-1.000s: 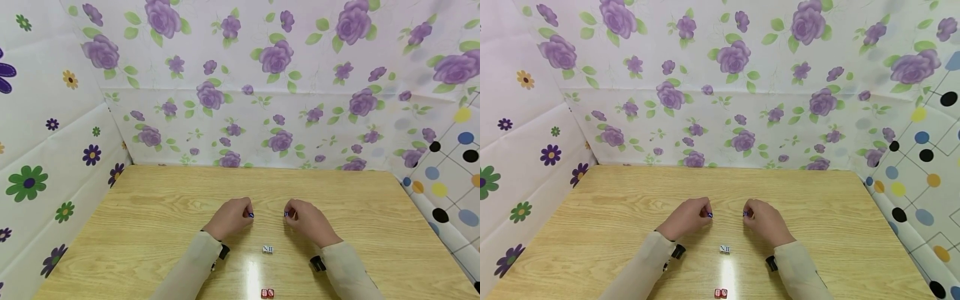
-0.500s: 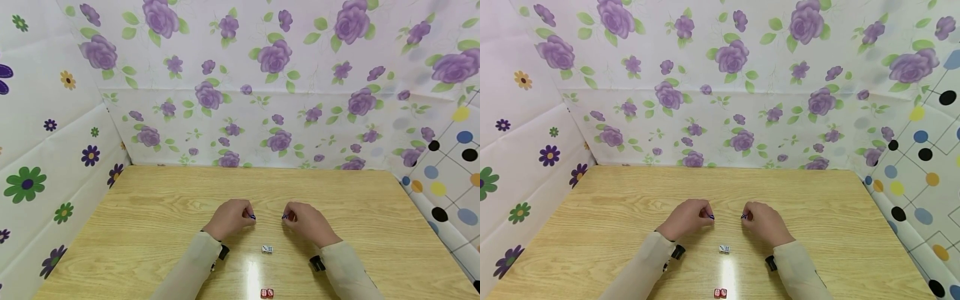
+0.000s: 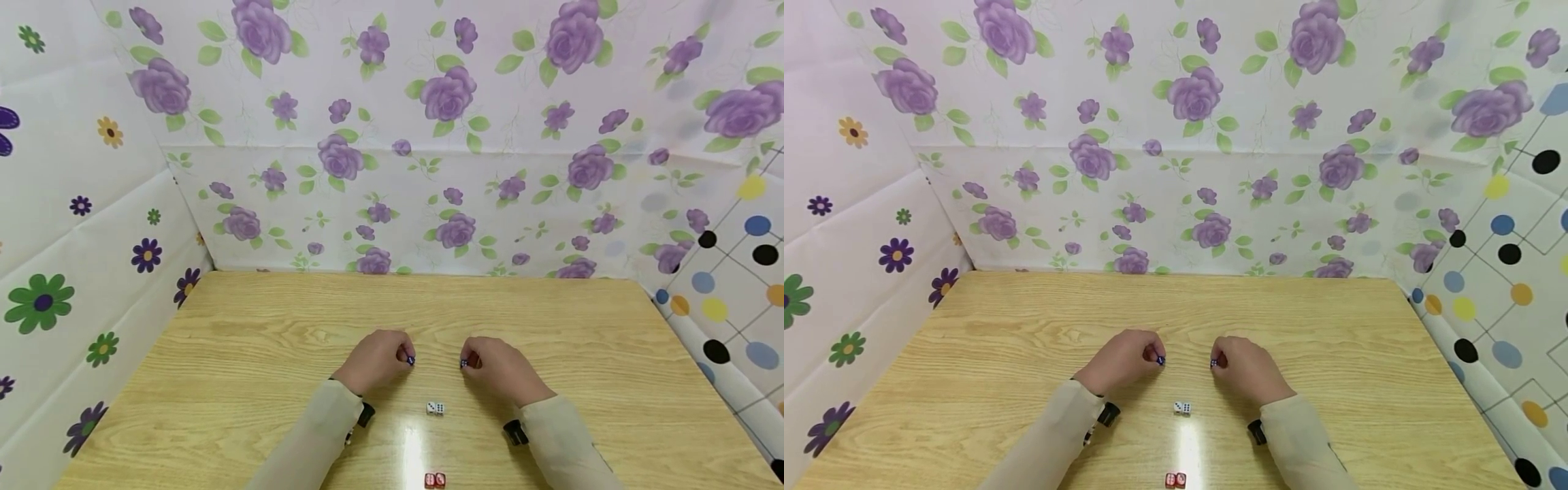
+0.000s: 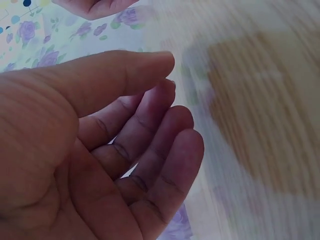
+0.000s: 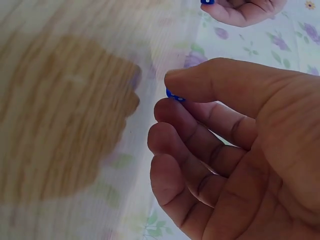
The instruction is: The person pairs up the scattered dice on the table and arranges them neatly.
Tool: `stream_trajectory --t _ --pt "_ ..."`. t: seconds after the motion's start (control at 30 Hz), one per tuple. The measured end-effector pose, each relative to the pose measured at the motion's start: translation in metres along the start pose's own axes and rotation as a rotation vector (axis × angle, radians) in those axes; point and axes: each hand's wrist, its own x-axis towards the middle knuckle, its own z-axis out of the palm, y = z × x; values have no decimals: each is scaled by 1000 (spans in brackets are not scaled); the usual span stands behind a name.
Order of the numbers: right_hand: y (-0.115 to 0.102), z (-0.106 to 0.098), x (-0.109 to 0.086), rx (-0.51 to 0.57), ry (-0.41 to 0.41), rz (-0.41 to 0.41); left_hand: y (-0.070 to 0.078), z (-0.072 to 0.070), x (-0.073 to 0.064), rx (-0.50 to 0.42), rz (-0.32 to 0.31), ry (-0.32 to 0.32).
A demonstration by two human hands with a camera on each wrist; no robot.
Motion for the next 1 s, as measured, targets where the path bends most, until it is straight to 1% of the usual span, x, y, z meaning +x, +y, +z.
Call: stream_trajectory --t 0.17,0.33,0.53,0.73,0.87,1.0 --pt "-1 2 0 -1 -15 4 0 3 0 10 -14 -25" --pt "-1 5 1 -13 -15 -13 1 6 2 46 -17 -30" --pt "-3 8 2 -26 -26 -35 4 9 8 69 1 -44" --pt "-9 11 8 -49 -18 -80 7 11 15 102 14 -51" --pt "-11 11 10 -11 -26 -88 10 13 20 98 23 -67" --pt "-8 10 10 1 -32 -84 11 13 21 80 12 -75"
